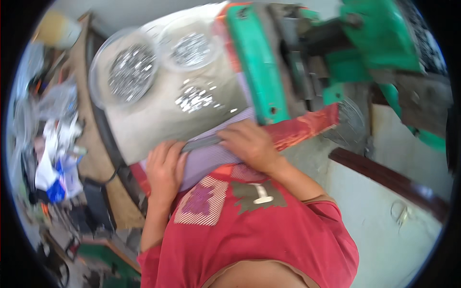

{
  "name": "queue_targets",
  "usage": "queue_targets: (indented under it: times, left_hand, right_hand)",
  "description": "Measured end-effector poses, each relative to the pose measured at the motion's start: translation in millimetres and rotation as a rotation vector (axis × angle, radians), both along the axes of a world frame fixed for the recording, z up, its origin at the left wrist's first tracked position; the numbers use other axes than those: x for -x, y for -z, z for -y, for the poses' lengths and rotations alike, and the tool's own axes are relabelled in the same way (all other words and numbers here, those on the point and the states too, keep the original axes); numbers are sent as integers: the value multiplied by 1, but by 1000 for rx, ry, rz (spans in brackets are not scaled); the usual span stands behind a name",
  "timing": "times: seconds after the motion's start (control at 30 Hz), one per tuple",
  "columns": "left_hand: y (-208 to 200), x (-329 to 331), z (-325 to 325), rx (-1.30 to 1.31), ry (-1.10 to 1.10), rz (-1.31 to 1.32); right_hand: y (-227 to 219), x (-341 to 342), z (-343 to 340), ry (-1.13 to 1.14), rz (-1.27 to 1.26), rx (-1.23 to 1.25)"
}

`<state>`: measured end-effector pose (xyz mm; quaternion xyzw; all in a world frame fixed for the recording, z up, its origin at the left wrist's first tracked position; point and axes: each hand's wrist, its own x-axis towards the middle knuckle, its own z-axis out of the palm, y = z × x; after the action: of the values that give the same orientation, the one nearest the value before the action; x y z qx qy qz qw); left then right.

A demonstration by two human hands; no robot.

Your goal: The person inserts small metal pieces into the slots of a metal bar by hand, places the loaded bar into a mechanical press machine to press it, and continues assembling metal pieces into the bar.

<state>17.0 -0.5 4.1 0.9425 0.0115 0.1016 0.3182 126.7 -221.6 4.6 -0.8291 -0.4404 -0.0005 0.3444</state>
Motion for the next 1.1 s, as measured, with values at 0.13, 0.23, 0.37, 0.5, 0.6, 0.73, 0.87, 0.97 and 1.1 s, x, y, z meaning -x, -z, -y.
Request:
queue_targets:
  times: [0.13, 0.23, 0.37, 0.5, 0.6, 0.73, 0.87, 0.97, 1.1]
  left_hand:
    - [6, 3, -1, -83, 23, -58]
    - [6, 6, -8, -74, 60, -18]
    - [-12, -10, 2, -40, 124, 52]
    - [-25, -42, 22, -6, 249, 150]
    - [-35, -59, 37, 6, 328, 194]
    - [-47, -95, 61, 28, 496, 266]
    - [-66, -130, 79, 21, 624, 338]
    - [-70, -158, 87, 20, 677, 423]
    - [-79, -195, 98, -90, 772, 436]
  right_hand:
    - [18, 4, 3, -14, 42, 23]
    - [9, 9, 2, -6, 41, -29]
    - [-15, 13, 20, 112, 85, -109]
    - [-33, 15, 47, 236, 143, -86]
    - [-42, 16, 66, 299, 181, -79]
    - [-62, 22, 92, 433, 225, -23]
    - [-75, 17, 103, 575, 276, 10]
    - [-78, 7, 107, 633, 298, -34]
    - [-76, -9, 110, 717, 314, -85]
